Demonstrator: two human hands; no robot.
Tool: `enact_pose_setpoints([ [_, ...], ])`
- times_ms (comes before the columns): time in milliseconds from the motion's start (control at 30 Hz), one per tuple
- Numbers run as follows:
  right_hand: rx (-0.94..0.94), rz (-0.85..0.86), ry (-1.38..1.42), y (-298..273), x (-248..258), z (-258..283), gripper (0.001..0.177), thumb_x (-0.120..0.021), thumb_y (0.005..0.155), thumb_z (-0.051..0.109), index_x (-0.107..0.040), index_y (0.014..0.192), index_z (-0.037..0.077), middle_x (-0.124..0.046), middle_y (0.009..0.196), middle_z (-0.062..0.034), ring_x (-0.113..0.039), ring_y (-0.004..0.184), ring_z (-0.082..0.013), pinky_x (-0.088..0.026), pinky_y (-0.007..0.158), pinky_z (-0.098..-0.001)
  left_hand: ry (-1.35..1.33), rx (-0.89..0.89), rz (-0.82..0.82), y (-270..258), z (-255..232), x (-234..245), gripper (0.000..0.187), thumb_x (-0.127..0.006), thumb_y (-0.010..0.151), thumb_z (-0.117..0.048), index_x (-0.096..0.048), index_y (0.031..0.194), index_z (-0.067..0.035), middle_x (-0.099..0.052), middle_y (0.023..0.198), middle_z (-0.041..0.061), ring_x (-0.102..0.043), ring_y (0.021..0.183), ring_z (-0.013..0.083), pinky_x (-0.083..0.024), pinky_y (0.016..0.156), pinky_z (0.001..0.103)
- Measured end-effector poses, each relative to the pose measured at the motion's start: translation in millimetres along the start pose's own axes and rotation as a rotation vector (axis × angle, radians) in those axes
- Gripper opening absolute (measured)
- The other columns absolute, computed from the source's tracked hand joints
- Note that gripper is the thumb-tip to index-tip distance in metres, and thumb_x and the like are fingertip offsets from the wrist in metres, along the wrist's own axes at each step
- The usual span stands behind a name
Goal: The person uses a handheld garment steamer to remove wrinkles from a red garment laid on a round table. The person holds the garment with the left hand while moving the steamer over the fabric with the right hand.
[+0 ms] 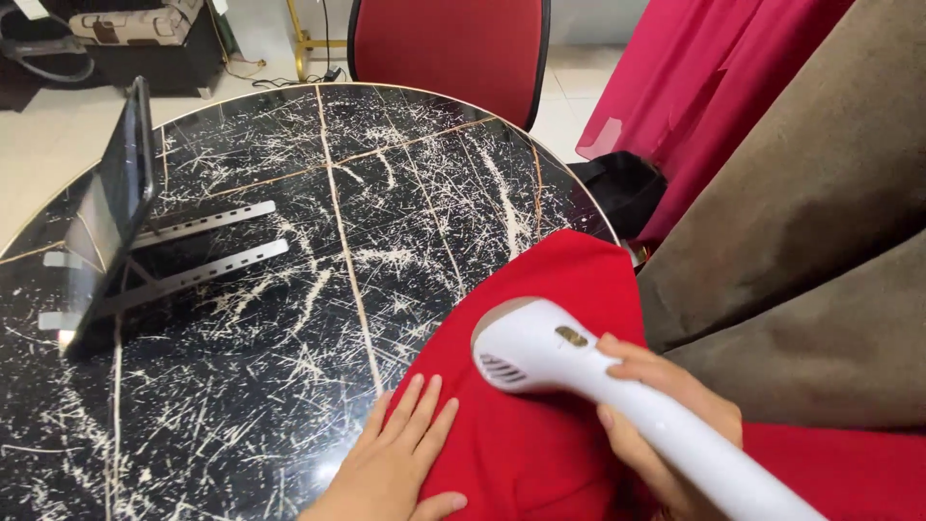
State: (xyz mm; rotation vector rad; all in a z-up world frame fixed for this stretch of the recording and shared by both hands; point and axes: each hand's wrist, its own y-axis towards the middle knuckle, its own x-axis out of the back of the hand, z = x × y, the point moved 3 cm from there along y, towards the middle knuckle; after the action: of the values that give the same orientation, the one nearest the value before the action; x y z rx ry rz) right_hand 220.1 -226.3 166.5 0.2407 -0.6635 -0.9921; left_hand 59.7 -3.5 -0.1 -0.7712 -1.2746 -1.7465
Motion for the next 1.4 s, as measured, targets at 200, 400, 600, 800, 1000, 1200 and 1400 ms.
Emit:
enact_pose_setpoints([
  [200,0.054,-0.119,-0.059,11.7,-18.1,6.4,0.024,-0.070,0.086,0.006,-0.068,0.109,0.000,-0.072,0.126,-0.0208,-0.071,0.121,-0.0261,-0.052,0.112,-0.0344,-0.050,0.148,0.013,-27.1,-20.9,-4.7,0.121,-0.043,0.075,-0.092,-0.022,0.162,-0.011,-0.016,0.171,0.025,-0.013,0.160,0.0389,-0.017,0.124,0.052],
  [400,0.072,-0.109,-0.119,40.2,-28.5,1.9,0.023,-0.069,0.091,0.007,-0.068,0.114,0.004,-0.072,0.125,-0.0146,-0.068,0.121,-0.0220,-0.050,0.111,-0.0332,-0.070,0.124,0.020,-51.4,-25.7,-8.3,0.119,-0.027,0.087,-0.094,-0.020,0.162,-0.003,-0.020,0.167,0.028,-0.018,0.157,0.0388,-0.017,0.127,0.050],
  [600,0.101,-0.123,-0.179,73.9,-44.9,-7.3,0.022,-0.070,0.094,0.008,-0.068,0.116,0.004,-0.072,0.124,-0.0140,-0.068,0.119,-0.0205,-0.052,0.110,-0.0339,-0.106,0.091,0.026,-56.4,-24.7,-11.8,0.123,-0.032,0.085,-0.097,-0.021,0.162,-0.002,-0.019,0.166,0.031,-0.017,0.157,0.0419,-0.018,0.127,0.049],
  [800,0.084,-0.150,-0.163,55.0,-49.6,1.0,0.022,-0.069,0.095,0.002,-0.066,0.116,0.000,-0.071,0.125,-0.0155,-0.067,0.118,-0.0229,-0.052,0.109,-0.0342,-0.180,0.067,0.076,-60.3,-21.5,-14.2,0.132,-0.053,0.081,-0.105,-0.025,0.161,-0.004,-0.020,0.167,0.029,-0.019,0.157,0.0410,-0.023,0.124,0.048],
  [1000,0.131,-0.142,-0.192,46.6,-47.2,7.5,0.018,-0.068,0.095,-0.003,-0.065,0.112,-0.005,-0.070,0.122,-0.0230,-0.069,0.118,-0.0308,-0.053,0.112,-0.0390,-0.356,0.054,0.127,-55.7,-17.2,-2.3,0.123,-0.068,0.083,-0.089,-0.031,0.159,0.000,-0.026,0.163,0.034,-0.023,0.154,0.0452,-0.026,0.120,0.052],
  [1200,0.180,-0.166,-0.182,57.7,-49.6,-21.4,0.022,-0.071,0.095,0.004,-0.065,0.116,-0.001,-0.070,0.124,-0.0193,-0.069,0.118,-0.0285,-0.053,0.112,-0.0394,-0.441,0.081,0.180,-49.7,-10.5,0.6,0.093,-0.058,0.095,-0.072,-0.043,0.153,0.000,-0.038,0.157,0.033,-0.030,0.149,0.0473,-0.025,0.118,0.058],
  [1400,0.155,-0.136,-0.190,55.3,-44.0,-7.7,0.021,-0.071,0.096,0.005,-0.066,0.115,-0.002,-0.071,0.123,-0.0200,-0.069,0.118,-0.0282,-0.053,0.109,-0.0374,-0.555,0.107,0.292,-39.4,2.7,12.9,0.078,-0.057,0.100,-0.061,-0.049,0.149,-0.001,-0.042,0.157,0.026,-0.033,0.148,0.0411,-0.024,0.117,0.057],
])
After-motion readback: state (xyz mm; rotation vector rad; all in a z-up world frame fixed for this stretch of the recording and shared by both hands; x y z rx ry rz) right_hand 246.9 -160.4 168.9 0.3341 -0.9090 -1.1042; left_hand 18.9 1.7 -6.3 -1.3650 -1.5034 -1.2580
